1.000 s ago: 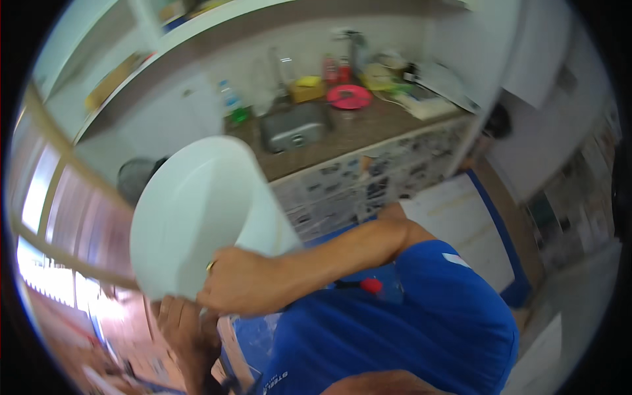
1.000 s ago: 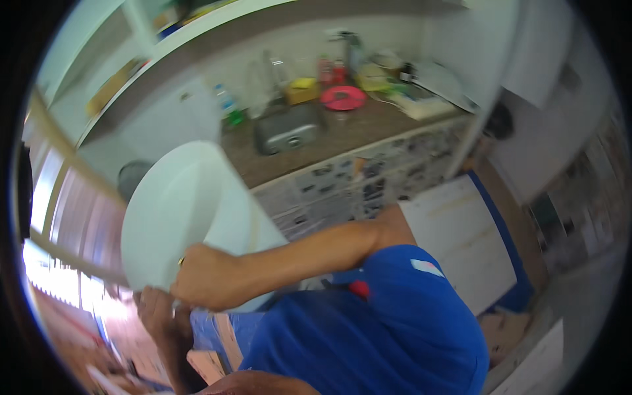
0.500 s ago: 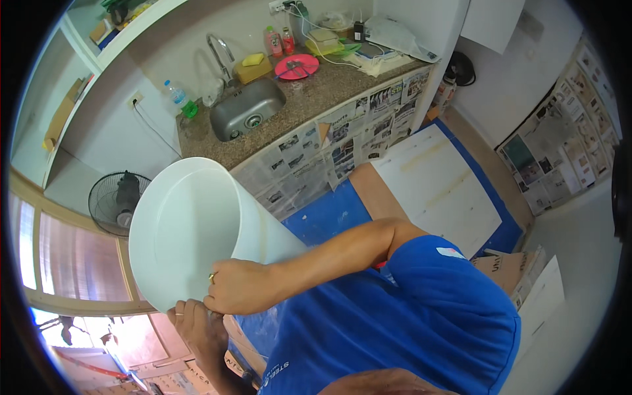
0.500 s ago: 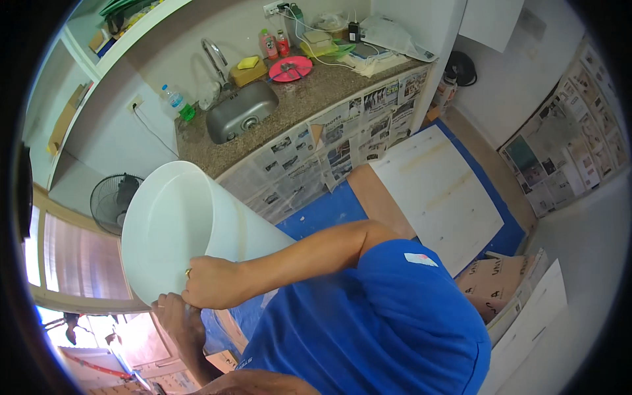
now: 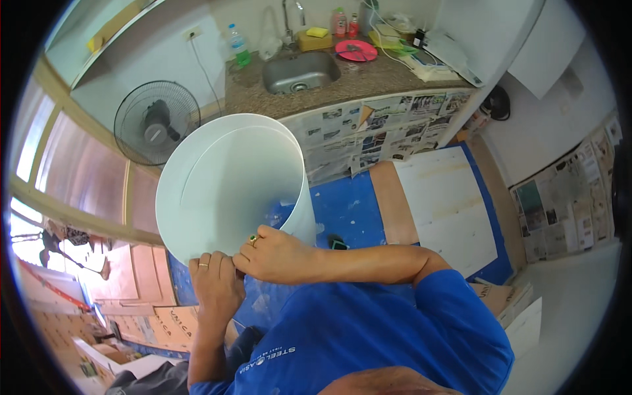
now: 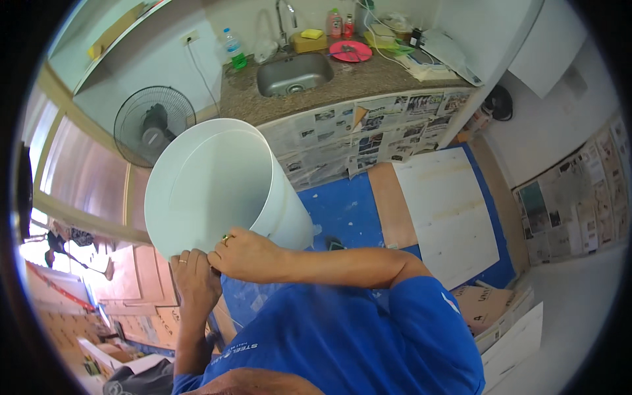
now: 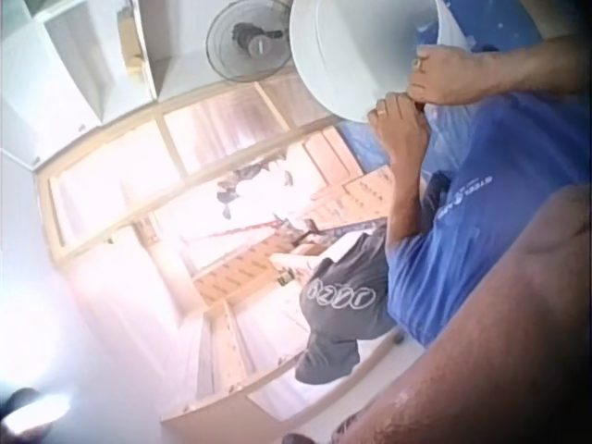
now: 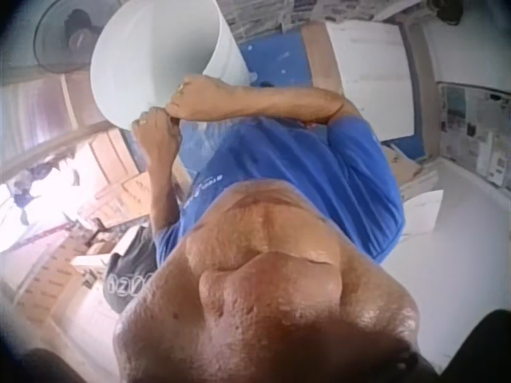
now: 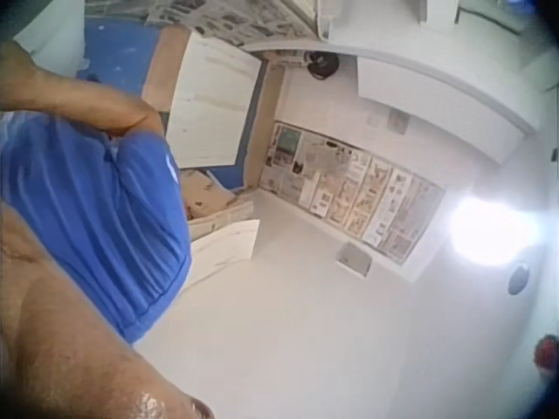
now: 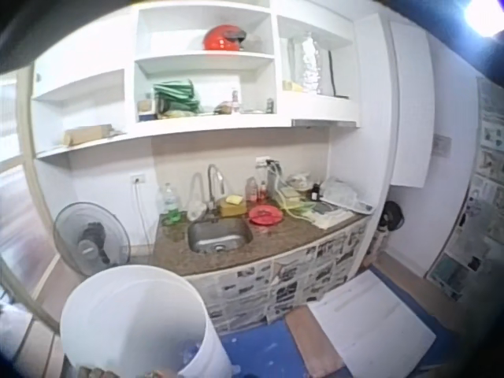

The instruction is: The person rolls a white sheet into a funnel and applies masking tape to secure the edges and the body of the funnel. They wrap the tape around the circumference and press it down by hand to reinforce the structure.

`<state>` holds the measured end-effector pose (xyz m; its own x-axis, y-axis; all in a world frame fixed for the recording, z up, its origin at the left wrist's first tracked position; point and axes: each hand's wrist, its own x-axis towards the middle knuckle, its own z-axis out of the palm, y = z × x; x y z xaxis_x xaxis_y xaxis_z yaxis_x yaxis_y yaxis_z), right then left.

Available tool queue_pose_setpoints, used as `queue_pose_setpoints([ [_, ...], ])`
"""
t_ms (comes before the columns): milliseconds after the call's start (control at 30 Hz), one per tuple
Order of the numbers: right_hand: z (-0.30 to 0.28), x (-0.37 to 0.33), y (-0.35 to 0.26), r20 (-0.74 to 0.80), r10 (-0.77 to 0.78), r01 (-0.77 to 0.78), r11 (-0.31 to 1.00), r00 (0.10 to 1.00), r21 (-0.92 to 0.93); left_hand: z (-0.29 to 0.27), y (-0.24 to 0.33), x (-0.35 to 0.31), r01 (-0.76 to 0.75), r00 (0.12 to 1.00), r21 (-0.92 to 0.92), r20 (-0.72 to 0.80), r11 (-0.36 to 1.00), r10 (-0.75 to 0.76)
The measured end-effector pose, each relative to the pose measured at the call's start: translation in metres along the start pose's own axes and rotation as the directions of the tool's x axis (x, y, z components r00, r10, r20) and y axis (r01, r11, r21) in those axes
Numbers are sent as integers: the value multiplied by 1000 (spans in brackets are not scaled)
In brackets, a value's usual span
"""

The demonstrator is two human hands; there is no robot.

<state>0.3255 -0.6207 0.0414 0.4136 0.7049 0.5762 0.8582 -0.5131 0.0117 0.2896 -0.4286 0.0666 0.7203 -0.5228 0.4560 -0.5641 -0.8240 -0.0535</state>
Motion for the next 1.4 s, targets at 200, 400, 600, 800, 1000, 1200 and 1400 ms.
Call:
queue_pose_setpoints([
  [200,4,6,-10,-18,-41,41,999,999,26,5,-22,-24,-49,999,-59,-20,997,48],
  [400,-20,0,55,159,-112,127,988,981,-90,9,-39,-53,-27,996,31,-88,999,30],
  [600,1,7,47,106,-182,175,982,978,68,-2,-36,-61,121,992,38,-33,992,-120],
  [800,22,9,42,37,-191,187,978,981,88,-6,-26,-68,238,971,50,2,970,-239],
  [1000,30,9,52,-62,-204,206,978,977,36,7,0,-53,180,975,71,-144,981,-168],
  [1200,49,13,46,-139,-143,150,988,980,43,39,-2,-65,403,912,299,-59,865,-405],
  [1400,28,15,54,-72,-101,100,995,992,-23,27,-16,-37,195,981,261,-35,945,-193],
])
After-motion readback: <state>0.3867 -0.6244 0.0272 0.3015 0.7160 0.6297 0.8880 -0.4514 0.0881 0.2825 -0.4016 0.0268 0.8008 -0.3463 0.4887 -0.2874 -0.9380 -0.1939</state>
